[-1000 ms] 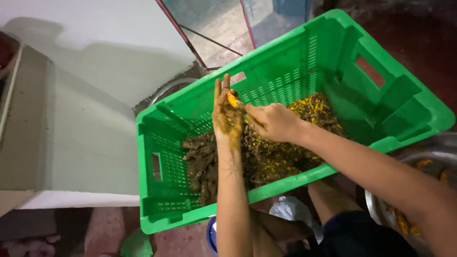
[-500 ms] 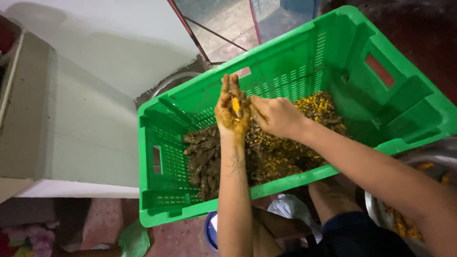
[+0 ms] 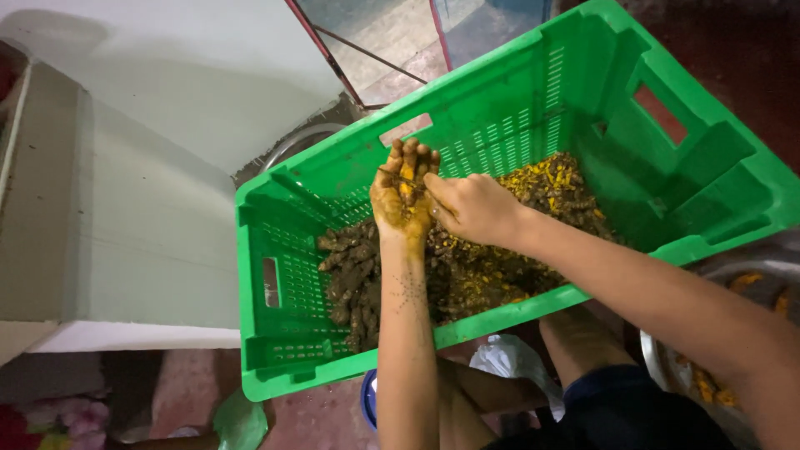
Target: Peeling the skin off turmeric roots using a small knife inside a green plastic crate
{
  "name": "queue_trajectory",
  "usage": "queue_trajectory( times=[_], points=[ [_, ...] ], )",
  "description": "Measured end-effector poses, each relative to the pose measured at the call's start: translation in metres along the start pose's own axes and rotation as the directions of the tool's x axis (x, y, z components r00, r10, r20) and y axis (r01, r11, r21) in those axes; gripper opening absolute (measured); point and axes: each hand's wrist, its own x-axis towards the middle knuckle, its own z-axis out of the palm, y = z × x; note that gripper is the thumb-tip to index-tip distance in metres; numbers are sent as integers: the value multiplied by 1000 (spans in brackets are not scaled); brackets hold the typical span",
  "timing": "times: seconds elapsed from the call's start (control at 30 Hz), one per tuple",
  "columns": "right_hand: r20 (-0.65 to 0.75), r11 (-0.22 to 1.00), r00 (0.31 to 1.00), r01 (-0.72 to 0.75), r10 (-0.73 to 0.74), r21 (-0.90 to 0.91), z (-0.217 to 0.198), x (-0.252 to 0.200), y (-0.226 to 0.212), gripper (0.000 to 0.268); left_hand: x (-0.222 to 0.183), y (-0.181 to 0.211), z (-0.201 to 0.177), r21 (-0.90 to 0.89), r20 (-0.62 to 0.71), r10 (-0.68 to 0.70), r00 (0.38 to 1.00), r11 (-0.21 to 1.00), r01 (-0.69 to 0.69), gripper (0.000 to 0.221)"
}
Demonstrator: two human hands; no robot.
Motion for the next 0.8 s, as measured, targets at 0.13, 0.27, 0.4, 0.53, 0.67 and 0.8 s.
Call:
queue_trajectory(
  times=[0.13, 0.27, 0.4, 0.53, 0.67, 0.8],
  points=[
    [61, 981, 991, 127, -119, -148, -6, -9, -18, 35, 16, 6, -32, -138, 88, -43, 995, 989, 55, 33],
    [74, 964, 985, 170, -158, -205, -17, -2, -24, 33, 12, 4, -21, -113, 110, -2, 994, 993, 15, 34],
    [-72, 999, 997, 42, -39, 33, -11, 5, -18, 34, 23, -3, -28, -199, 146, 24, 989, 980, 6, 37],
    [-69, 988, 997, -20, 31, 152, -7, 5, -10, 39, 28, -1, -41, -150, 144, 49, 988, 988, -27, 38],
    [-78, 991, 995, -60, 69, 117, -4, 5, -3, 42, 23, -2, -43, -86, 7, 57, 998, 995, -56, 30],
    [-15, 985, 1000, 14, -17, -171, 11, 6, 4, 45, 21, -2, -38, -43, 37, 79, 996, 996, -77, 25]
  ],
)
